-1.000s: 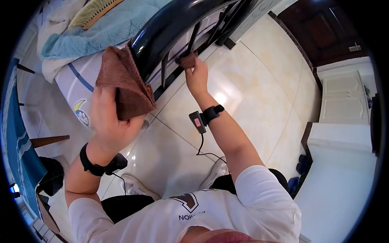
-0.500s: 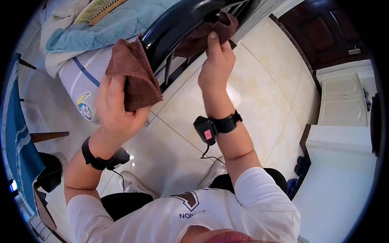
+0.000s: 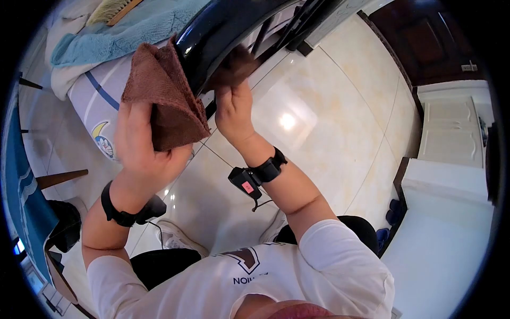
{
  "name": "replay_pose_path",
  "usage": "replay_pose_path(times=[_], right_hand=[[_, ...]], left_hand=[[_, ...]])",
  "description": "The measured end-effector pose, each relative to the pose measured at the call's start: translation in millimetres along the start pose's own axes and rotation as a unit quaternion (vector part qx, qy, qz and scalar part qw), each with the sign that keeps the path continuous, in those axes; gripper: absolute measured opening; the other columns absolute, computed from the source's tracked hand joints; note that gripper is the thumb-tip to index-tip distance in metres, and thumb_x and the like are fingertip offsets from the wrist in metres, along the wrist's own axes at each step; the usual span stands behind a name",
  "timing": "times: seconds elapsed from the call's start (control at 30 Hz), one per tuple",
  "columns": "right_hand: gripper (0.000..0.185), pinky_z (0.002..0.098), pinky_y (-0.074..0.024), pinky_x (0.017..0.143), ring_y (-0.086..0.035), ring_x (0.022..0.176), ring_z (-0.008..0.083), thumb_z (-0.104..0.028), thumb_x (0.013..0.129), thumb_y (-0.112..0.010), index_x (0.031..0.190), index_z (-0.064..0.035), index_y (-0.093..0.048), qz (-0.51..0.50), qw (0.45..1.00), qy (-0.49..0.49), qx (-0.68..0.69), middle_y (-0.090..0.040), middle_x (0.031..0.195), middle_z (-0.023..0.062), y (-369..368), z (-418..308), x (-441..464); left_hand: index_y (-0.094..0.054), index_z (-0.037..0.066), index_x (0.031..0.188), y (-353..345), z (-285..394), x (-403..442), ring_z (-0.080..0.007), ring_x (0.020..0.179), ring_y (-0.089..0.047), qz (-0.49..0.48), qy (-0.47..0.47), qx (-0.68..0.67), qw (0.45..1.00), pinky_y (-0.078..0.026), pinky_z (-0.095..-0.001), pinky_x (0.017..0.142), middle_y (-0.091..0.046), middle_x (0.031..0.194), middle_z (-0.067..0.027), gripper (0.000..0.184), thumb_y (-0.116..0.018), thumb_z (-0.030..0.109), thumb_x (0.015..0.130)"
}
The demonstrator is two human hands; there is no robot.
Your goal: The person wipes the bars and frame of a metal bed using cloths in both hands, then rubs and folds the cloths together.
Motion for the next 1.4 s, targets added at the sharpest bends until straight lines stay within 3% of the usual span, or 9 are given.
replay_pose_path(times=[0.17, 0.27, 0.37, 0.53, 0.67, 0.87, 1.13, 1.23, 1.4], right_hand=[[0.036, 0.0386, -0.0462, 0.092, -0.059, 0.105, 0.0341, -0.009, 0.095, -0.053, 0.129, -0.0007, -0.050, -0.033, 0.991, -0.122, 0.040, -0.059, 0.114, 0.0186, 4, 74, -47], [0.046, 0.0392, -0.0472, 0.092, -0.060, 0.107, 0.0355, -0.007, 0.090, -0.059, 0.134, -0.0024, -0.047, -0.093, 0.973, 0.006, -0.210, -0.059, 0.116, 0.0208, 12, 76, -52], [0.044, 0.0334, -0.0512, 0.085, -0.066, 0.094, 0.0230, -0.001, 0.086, -0.055, 0.130, -0.0034, -0.051, -0.160, 0.956, -0.042, -0.241, -0.065, 0.101, 0.0146, 26, 82, -48], [0.032, 0.0401, -0.0479, 0.090, -0.063, 0.101, 0.0346, -0.009, 0.087, -0.055, 0.118, 0.0011, -0.052, 0.199, 0.924, -0.160, -0.283, -0.064, 0.107, 0.0226, 161, 85, -11], [0.037, 0.0406, -0.0468, 0.090, -0.062, 0.099, 0.0343, -0.014, 0.087, -0.065, 0.117, 0.0012, -0.050, 0.307, 0.908, -0.023, -0.285, -0.063, 0.109, 0.0188, 195, 53, 47], [0.028, 0.0438, -0.0444, 0.090, -0.053, 0.112, 0.0313, -0.021, 0.081, -0.064, 0.106, -0.0072, -0.064, -0.123, 0.790, 0.144, -0.583, -0.065, 0.107, 0.0087, 98, 118, 57], [0.024, 0.0357, -0.0451, 0.083, -0.055, 0.108, 0.0283, -0.025, 0.082, -0.056, 0.090, -0.0114, -0.075, -0.224, 0.674, 0.022, -0.704, -0.069, 0.097, 0.0063, 71, 133, 92], [0.027, 0.0393, -0.0532, 0.078, -0.065, 0.095, 0.0297, -0.024, 0.084, -0.056, 0.095, -0.0099, -0.076, -0.335, 0.598, -0.020, -0.728, -0.073, 0.095, 0.0106, 61, 132, 101], [0.024, 0.0399, -0.0566, 0.073, -0.071, 0.090, 0.0281, -0.021, 0.082, -0.057, 0.090, -0.0100, -0.076, -0.383, 0.593, -0.082, -0.703, -0.073, 0.096, 0.0120, 61, 142, 92]], left_hand=[[-0.039, -0.005, 0.136, 3, 2, 1, -0.0451, 0.109, -0.060, -0.007, 0.010, 0.005, 1.000, -0.050, -0.0434, 0.091, -0.056, 0.123, -0.0298, 0.081, -0.082, 0.010, 0.068], [-0.037, -0.007, 0.139, 2, -1, -2, -0.0364, 0.122, -0.054, -0.031, 0.020, -0.028, 0.999, -0.042, -0.0403, 0.102, -0.050, 0.134, -0.0263, 0.072, -0.076, 0.006, 0.079], [-0.039, -0.008, 0.138, 5, 4, 1, -0.0341, 0.125, -0.053, -0.008, 0.013, -0.036, 0.999, -0.041, -0.0396, 0.104, -0.049, 0.137, -0.0247, 0.067, -0.074, 0.007, 0.082], [-0.041, -0.006, 0.136, 3, 2, -3, -0.0336, 0.123, -0.054, 0.002, 0.020, -0.004, 1.000, -0.043, -0.0392, 0.102, -0.051, 0.134, -0.0238, 0.067, -0.076, 0.009, 0.081], [-0.040, -0.005, 0.137, 2, 0, -4, -0.0329, 0.122, -0.054, -0.039, 0.031, 0.005, 0.999, -0.043, -0.0386, 0.102, -0.051, 0.134, -0.0232, 0.066, -0.075, 0.008, 0.082], [-0.029, -0.001, 0.145, -7, 0, 4, -0.0299, 0.125, -0.052, -0.074, 0.054, 0.008, 0.996, -0.040, -0.0383, 0.106, -0.044, 0.140, -0.0209, 0.071, -0.070, 0.005, 0.086], [-0.044, -0.006, 0.127, -19, -9, 21, -0.0334, 0.095, -0.056, -0.120, 0.225, -0.001, 0.967, -0.044, -0.0316, 0.088, -0.052, 0.106, -0.0195, 0.065, -0.063, 0.000, 0.065], [-0.020, 0.005, 0.150, -22, -17, -2, -0.0295, 0.126, -0.053, -0.120, 0.189, -0.086, 0.971, -0.047, -0.0407, 0.101, -0.042, 0.142, -0.0206, 0.076, -0.061, -0.007, 0.087], [-0.020, 0.004, 0.150, -19, -3, 10, -0.0295, 0.122, -0.056, -0.137, 0.123, -0.056, 0.981, -0.046, -0.0391, 0.103, -0.042, 0.142, -0.0219, 0.077, -0.062, -0.007, 0.087]])
Point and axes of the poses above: each hand's wrist, its own x-axis towards the middle knuckle, its own y-axis out of the back of the hand, z = x × y, the point moved 9 cm from there along x, towards the middle knuckle
